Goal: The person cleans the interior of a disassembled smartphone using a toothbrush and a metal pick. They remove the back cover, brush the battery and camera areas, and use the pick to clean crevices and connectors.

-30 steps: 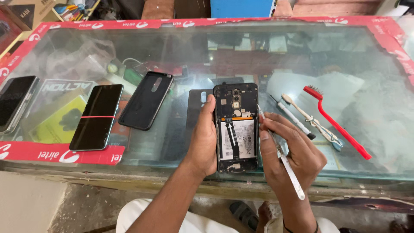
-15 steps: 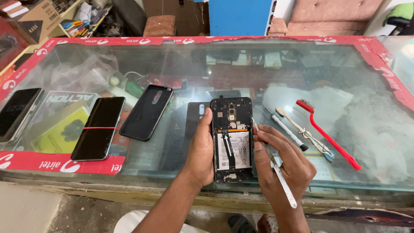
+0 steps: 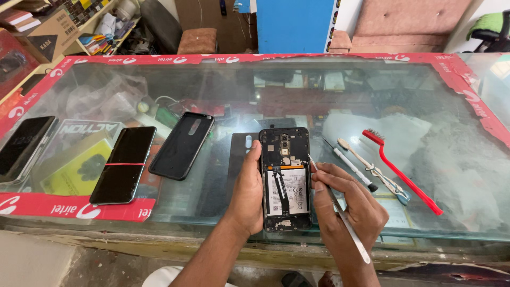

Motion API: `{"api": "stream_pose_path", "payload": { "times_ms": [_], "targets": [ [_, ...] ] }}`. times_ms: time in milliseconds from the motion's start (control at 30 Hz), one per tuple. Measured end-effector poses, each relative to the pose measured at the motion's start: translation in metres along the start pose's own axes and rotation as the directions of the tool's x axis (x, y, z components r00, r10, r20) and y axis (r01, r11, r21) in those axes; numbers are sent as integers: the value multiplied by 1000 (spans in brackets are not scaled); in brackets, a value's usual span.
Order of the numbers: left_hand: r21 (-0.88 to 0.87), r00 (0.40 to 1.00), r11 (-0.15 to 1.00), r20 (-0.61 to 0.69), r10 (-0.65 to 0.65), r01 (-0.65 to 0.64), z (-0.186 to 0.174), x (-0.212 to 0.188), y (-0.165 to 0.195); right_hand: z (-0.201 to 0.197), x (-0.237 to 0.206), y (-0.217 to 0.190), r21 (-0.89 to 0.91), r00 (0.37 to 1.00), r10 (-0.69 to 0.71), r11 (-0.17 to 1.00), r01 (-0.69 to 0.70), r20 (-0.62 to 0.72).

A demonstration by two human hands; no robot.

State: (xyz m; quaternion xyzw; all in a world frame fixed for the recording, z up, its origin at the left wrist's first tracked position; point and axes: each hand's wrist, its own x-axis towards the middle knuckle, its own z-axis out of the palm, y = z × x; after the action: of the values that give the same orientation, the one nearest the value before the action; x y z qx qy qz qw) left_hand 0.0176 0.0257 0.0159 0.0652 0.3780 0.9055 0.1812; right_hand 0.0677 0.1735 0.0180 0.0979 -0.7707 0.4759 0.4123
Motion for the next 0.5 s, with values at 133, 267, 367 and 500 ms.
{"api": "stream_pose_path", "payload": {
  "times_ms": [133, 267, 367, 500],
  "targets": [
    [-26, 997, 1000, 73, 9, -7, 0, -1, 0, 0, -1, -1, -28, 1000, 22, 999, -23, -6],
    [-83, 992, 996, 126, -6, 17, 0, -1, -1, -1, 0, -1, -12, 1000, 17, 1000, -17, -9],
    [-114, 990, 992, 135, -36, 52, 0, -1, 0, -1, 0, -1, -2, 1000, 23, 1000, -23, -14],
    [-81, 991, 996, 132, -20, 31, 1, -1, 0, 0, 0, 1, 3, 1000, 14, 1000, -14, -16]
  ]
}}
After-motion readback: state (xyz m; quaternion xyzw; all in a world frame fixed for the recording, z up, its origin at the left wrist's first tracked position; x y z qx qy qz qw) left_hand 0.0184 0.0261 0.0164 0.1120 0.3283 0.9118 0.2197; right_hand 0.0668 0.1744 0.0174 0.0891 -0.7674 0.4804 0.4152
